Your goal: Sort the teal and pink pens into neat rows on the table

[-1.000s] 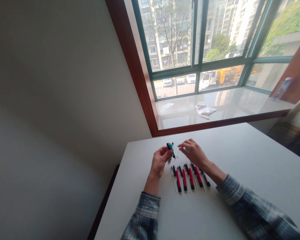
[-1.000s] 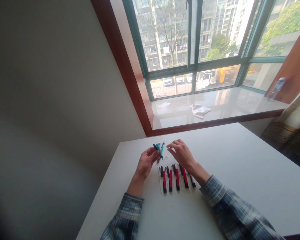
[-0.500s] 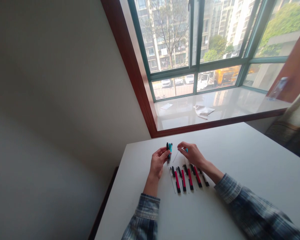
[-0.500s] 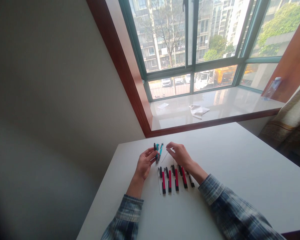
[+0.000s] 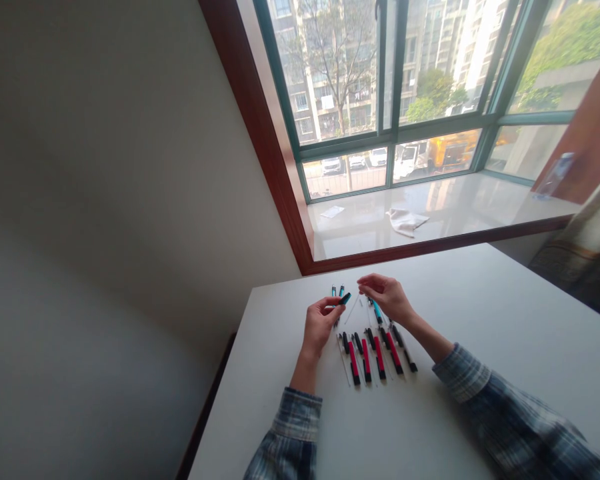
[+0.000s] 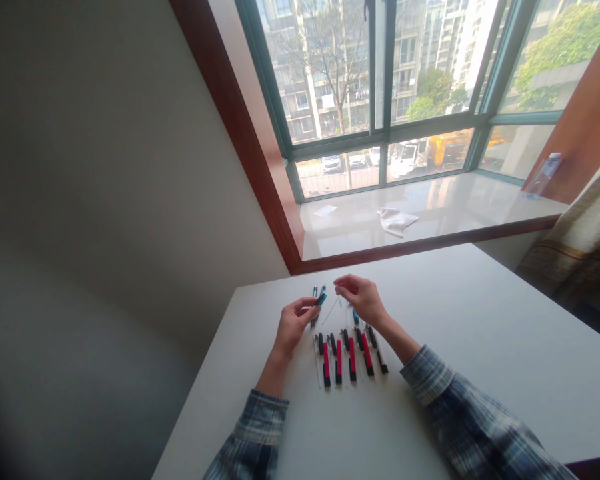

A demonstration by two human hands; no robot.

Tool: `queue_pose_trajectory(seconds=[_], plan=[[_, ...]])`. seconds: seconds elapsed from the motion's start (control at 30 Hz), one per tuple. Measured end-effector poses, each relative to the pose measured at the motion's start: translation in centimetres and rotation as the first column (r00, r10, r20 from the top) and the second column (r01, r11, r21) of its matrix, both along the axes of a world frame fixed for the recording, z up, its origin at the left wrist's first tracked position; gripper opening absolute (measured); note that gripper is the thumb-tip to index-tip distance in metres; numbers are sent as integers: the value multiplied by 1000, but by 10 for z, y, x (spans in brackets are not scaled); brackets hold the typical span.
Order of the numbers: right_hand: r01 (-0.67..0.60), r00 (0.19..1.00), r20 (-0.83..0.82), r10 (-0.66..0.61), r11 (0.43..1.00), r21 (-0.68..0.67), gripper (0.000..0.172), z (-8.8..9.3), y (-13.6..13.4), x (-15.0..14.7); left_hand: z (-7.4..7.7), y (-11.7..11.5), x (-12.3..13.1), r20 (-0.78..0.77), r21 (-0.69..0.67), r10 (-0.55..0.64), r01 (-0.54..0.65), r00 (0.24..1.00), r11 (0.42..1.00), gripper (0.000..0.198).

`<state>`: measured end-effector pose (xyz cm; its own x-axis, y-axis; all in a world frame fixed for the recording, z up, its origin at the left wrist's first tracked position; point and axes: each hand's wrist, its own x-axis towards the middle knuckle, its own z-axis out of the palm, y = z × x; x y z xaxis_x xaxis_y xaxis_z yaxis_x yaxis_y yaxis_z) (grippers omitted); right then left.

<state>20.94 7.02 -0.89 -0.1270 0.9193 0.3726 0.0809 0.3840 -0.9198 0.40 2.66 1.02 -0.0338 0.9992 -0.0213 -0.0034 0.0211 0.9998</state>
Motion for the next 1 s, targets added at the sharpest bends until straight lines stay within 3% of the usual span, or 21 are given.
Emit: queue_pose_trajectory(seconds=[0.47, 0.73, 0.87, 1.0], plan=[[-62, 994, 92, 53, 993, 104, 22, 7, -9, -6, 0, 0, 0, -61, 19, -39, 40, 997, 999, 34], [-80, 992, 105, 70, 992, 93, 29, 14, -13, -6, 3, 0, 2, -27, 17, -59, 59, 998, 998, 35], [2, 927, 365, -80, 978, 209, 28, 10, -13, -2, -1, 2, 0, 62, 33, -51, 49, 997, 998, 36], [-178, 749, 660, -52, 944, 277, 27, -1, -13, -3, -8, 6, -2, 166, 46, -9, 2, 986, 999, 39]])
